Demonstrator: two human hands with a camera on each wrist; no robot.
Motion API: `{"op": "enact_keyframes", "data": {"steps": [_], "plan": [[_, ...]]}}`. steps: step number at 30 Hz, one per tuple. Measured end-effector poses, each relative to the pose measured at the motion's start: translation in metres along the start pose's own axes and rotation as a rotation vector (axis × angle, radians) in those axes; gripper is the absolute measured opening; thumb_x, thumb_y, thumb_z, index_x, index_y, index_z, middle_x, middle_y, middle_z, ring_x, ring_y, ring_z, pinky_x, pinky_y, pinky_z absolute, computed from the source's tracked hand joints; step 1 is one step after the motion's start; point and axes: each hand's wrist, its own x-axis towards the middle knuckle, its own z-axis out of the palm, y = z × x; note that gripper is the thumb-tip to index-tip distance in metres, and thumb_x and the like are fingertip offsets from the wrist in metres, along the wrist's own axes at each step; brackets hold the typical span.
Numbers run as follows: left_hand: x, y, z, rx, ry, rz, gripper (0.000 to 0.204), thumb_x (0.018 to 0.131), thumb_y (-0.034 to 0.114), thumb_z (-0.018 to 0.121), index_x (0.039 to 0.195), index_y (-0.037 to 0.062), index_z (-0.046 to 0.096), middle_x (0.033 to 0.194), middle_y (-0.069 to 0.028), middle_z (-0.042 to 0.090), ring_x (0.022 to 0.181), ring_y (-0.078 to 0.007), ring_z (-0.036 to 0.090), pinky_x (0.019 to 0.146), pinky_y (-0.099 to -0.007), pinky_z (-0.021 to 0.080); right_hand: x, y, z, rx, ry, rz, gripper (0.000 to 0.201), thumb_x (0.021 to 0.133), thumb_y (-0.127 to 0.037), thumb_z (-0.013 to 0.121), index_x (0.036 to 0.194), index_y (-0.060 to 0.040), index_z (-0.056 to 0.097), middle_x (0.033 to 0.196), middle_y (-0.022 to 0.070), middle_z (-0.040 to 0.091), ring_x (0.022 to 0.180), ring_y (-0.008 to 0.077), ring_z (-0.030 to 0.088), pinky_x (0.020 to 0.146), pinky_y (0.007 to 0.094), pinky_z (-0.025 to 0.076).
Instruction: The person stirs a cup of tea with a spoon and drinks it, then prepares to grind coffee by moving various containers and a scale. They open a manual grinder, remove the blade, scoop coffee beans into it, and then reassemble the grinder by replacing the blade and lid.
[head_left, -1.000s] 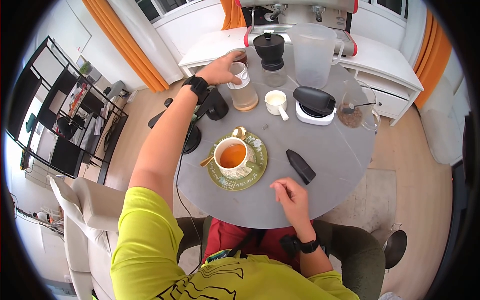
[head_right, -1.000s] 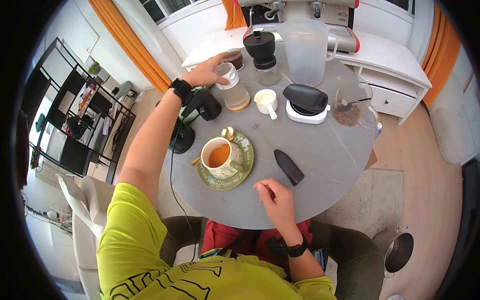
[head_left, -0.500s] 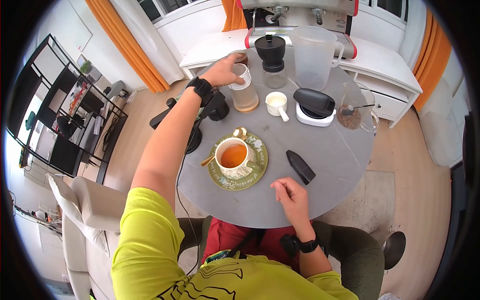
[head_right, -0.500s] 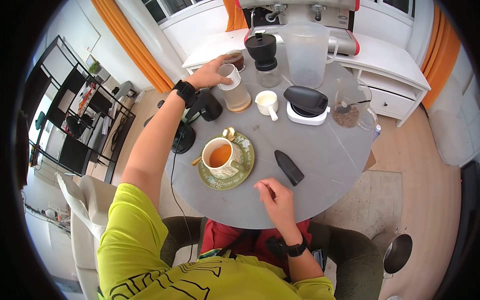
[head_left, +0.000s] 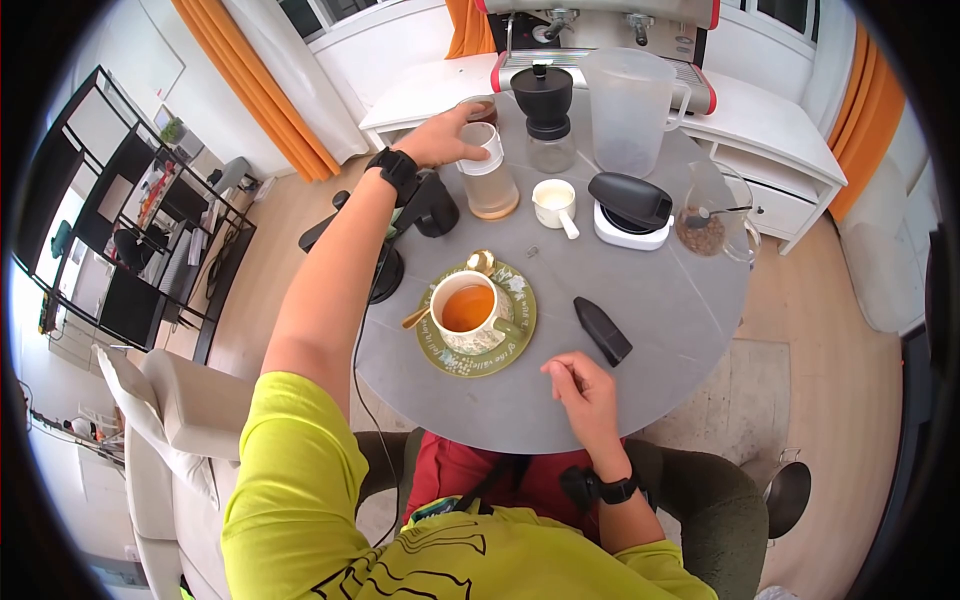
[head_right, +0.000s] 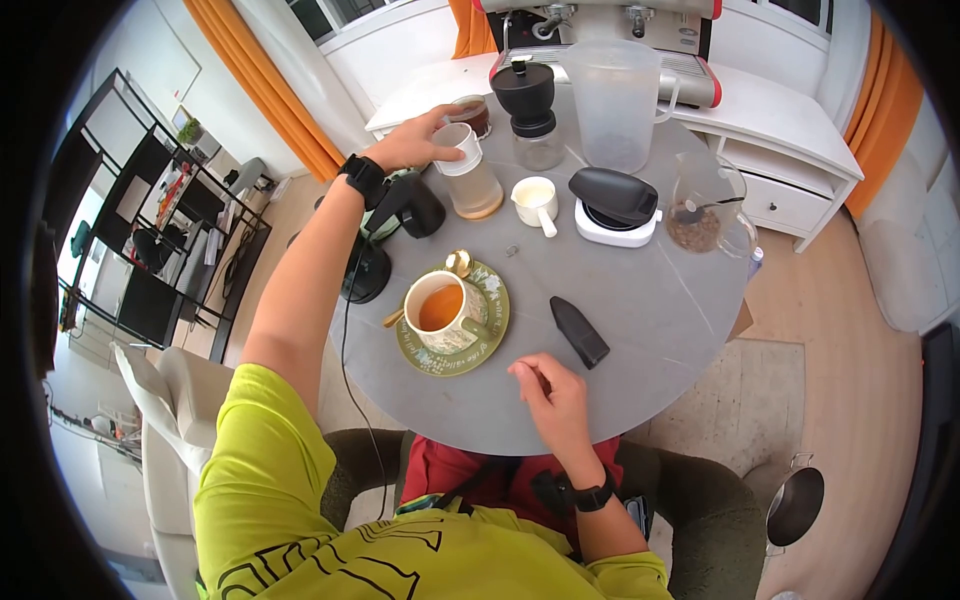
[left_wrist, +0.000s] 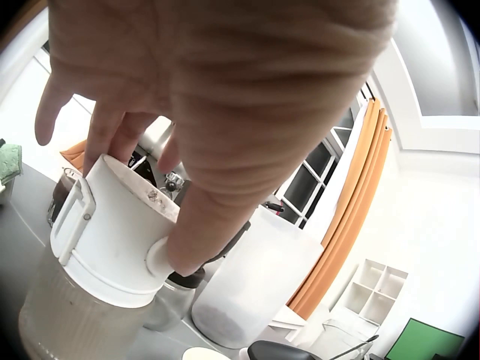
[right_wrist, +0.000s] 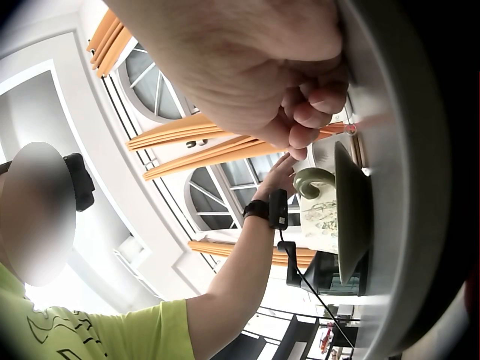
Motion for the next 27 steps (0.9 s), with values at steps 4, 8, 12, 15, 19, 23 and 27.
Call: {"op": "enact_keyframes", "data": {"steps": [4, 8, 12, 15, 19, 23, 27], "plan": [[0.003, -0.008, 0.001, -0.021, -0.031, 0.055, 0.085, 0.073, 0.031, 0.074, 0.144, 0.006, 0.035, 0.137, -0.0199, 0.051, 0.127, -0.0315, 0.049, 0.106, -0.036, 0.039, 0.0, -0.002, 0.0, -0.014, 0.003, 0.0, 0.013, 0.096, -0.011, 0.056, 0.09, -0.002, 0.065, 0.062, -0.0043, 0.049, 0.056, 0.0015, 0.042, 0.05, 0.0197, 0.029], [-0.003, -0.012, 0.003, 0.0, 0.019, 0.123, 0.085, 0.075, 0.034, 0.074, 0.144, 0.0066, 0.034, 0.137, -0.0205, 0.051, 0.126, -0.0315, 0.05, 0.106, -0.0363, 0.039, 0.0, 0.0, 0.002, -0.009, 0.035, -0.009, 0.012, 0.093, -0.011, 0.06, 0.087, -0.0027, 0.066, 0.057, -0.002, 0.05, 0.052, 0.0033, 0.044, 0.048, 0.0224, 0.032], [-0.03, 0.001, -0.002, -0.017, 0.267, 0.192, 0.081, 0.078, 0.039, 0.074, 0.142, 0.0061, 0.038, 0.133, -0.0198, 0.053, 0.124, -0.0298, 0.052, 0.102, -0.0368, 0.042, 0.0, -0.005, 0.001, -0.067, 0.015, 0.004, 0.014, 0.096, -0.011, 0.056, 0.09, -0.0023, 0.065, 0.062, -0.0045, 0.049, 0.056, 0.0014, 0.041, 0.05, 0.0197, 0.029], [-0.096, 0.042, -0.018, -0.329, 0.375, 0.269, 0.052, 0.088, 0.026, 0.069, 0.131, 0.0035, 0.05, 0.118, -0.0116, 0.06, 0.113, -0.0196, 0.056, 0.095, -0.0329, 0.045, 0.001, -0.001, 0.003, -0.082, 0.016, 0.0, 0.014, 0.096, -0.012, 0.056, 0.09, -0.0025, 0.065, 0.062, -0.0044, 0.049, 0.056, 0.0014, 0.042, 0.05, 0.0195, 0.029], [-0.208, 0.052, -0.01, -0.727, 0.274, 0.092, 0.013, 0.094, 0.015, 0.061, 0.092, 0.0014, 0.061, 0.08, -0.0007, 0.059, 0.074, -0.0071, 0.054, 0.07, -0.0233, 0.045, 0.001, 0.001, 0.006, -0.061, 0.056, 0.003, 0.014, 0.095, -0.013, 0.058, 0.088, -0.0024, 0.066, 0.06, -0.0036, 0.052, 0.053, 0.0022, 0.043, 0.049, 0.0213, 0.031], [-0.296, 0.026, 0.04, -1.123, 0.063, -0.216, 0.02, 0.096, 0.019, 0.059, 0.079, 0.0088, 0.055, 0.07, 0.002, 0.058, 0.064, -0.0054, 0.056, 0.06, -0.0209, 0.042, 0.004, -0.009, 0.003, -0.02, 0.019, 0.05, 0.016, 0.097, -0.013, 0.054, 0.091, -0.0029, 0.065, 0.062, -0.0034, 0.051, 0.054, 0.0021, 0.042, 0.049, 0.0204, 0.031], [-0.344, 0.011, 0.066, -1.443, -0.04, -0.384, 0.03, 0.099, 0.02, 0.055, 0.072, 0.0104, 0.046, 0.061, 0.0052, 0.041, 0.054, -0.005, 0.036, 0.052, -0.0229, 0.032, 0.028, -0.044, -0.006, -0.035, -0.028, 0.069, 0.019, 0.101, -0.016, 0.046, 0.103, -0.0048, 0.061, 0.067, -0.0023, 0.051, 0.054, 0.0027, 0.041, 0.048, 0.0192, 0.031]]}}
